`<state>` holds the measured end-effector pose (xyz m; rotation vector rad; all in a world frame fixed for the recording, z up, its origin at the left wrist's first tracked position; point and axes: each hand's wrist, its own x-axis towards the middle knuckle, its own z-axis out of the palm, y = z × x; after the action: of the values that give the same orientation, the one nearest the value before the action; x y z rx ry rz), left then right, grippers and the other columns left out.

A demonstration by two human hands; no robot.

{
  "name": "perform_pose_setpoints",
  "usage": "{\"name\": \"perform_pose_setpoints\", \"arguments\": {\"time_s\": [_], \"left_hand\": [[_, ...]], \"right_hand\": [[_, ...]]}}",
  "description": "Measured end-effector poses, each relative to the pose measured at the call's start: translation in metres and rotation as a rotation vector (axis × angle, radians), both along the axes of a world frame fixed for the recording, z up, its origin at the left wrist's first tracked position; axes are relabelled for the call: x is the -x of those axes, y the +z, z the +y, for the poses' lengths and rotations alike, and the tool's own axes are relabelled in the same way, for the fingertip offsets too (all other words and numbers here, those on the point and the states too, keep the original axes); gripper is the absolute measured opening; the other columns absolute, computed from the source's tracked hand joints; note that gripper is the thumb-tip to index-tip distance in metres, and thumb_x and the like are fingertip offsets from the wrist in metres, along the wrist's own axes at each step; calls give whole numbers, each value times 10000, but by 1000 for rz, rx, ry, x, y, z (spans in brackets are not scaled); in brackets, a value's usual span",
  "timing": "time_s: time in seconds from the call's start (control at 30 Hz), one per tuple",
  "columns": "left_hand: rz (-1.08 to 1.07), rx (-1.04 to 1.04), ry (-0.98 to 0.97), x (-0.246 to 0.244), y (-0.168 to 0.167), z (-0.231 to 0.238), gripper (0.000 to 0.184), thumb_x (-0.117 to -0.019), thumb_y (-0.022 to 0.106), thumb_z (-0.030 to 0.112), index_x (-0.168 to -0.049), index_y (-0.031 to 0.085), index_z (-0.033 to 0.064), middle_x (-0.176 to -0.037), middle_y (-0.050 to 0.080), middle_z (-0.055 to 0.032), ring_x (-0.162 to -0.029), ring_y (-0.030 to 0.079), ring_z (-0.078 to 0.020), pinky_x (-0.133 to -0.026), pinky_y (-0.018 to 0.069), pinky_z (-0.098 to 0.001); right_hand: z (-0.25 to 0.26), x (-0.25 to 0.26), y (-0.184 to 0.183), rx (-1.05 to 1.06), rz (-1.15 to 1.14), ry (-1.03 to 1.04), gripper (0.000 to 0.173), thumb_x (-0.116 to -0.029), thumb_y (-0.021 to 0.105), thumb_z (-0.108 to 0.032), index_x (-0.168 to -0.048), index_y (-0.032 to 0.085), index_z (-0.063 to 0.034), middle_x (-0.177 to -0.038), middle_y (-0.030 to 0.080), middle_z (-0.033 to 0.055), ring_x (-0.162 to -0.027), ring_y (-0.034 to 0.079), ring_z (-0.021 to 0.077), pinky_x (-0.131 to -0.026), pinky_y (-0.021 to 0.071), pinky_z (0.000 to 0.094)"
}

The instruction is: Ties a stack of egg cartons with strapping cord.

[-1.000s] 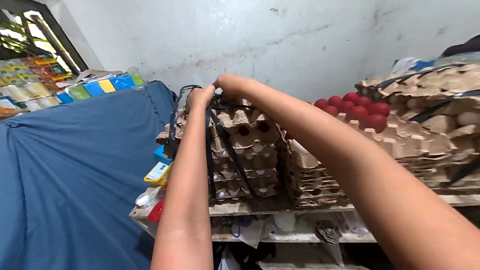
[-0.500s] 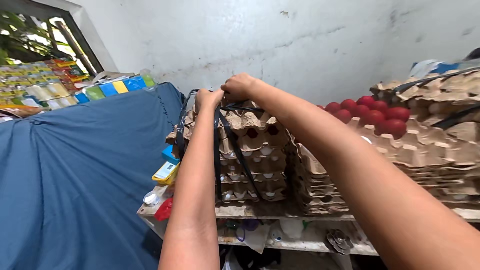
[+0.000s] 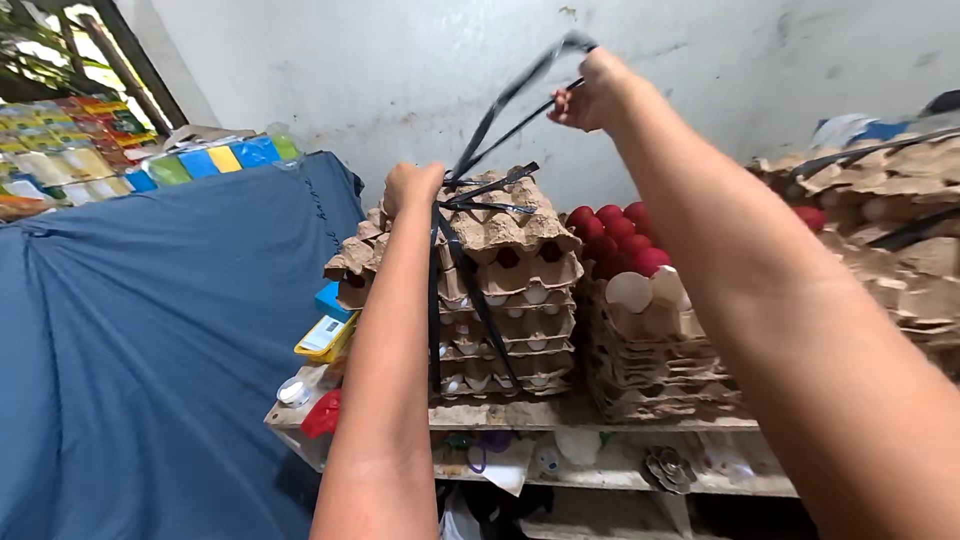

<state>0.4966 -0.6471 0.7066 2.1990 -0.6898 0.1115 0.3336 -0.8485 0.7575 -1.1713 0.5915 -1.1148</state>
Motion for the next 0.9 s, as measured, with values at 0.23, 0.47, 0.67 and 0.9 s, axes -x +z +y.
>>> {"name": "perform_pose_setpoints", "arguments": {"time_s": [0.23, 0.47, 0.67, 0.9], "left_hand": [[-147, 7, -65, -3, 0, 1, 355, -870, 703, 332, -987, 716, -3, -1144, 678, -240, -1123, 643, -394, -880, 504, -630], [-259, 54, -169, -12, -1, 0, 299, -883, 746, 282, -965, 736, -6, -1097, 696, -233, -1090, 650, -390, -908, 484, -629], [-289, 18, -190, -12, -2, 0, 273, -923, 683, 231, -954, 717, -38, -1108, 682, -242, -1106, 639, -394, -919, 485, -619], [-280, 21, -207, -12, -2, -2, 275, -931, 688, 227, -961, 708, -46, -1112, 674, -250, -1109, 636, -392, -929, 487, -605]], "right_hand": [[-5, 50, -1, 171, 226, -270, 626, -1068, 306, -524, -1537, 379, -116, -1386, 592, 182, -1113, 658, 295, -870, 544, 455], [77, -54, -21, 1217, 906, 206, 290, -962, 722, -271, -1176, 755, -77, -1128, 737, 127, -1080, 689, 271, -986, 511, 539], [86, -94, -41, 1216, 1126, 211, 376, -1026, 595, -311, -1123, 686, 41, -1130, 666, 243, -1103, 641, 383, -930, 486, 599], [88, -87, -48, 1202, 992, 158, 217, -995, 592, -133, -1109, 694, 21, -1106, 680, 214, -1080, 650, 353, -932, 496, 561]]}}
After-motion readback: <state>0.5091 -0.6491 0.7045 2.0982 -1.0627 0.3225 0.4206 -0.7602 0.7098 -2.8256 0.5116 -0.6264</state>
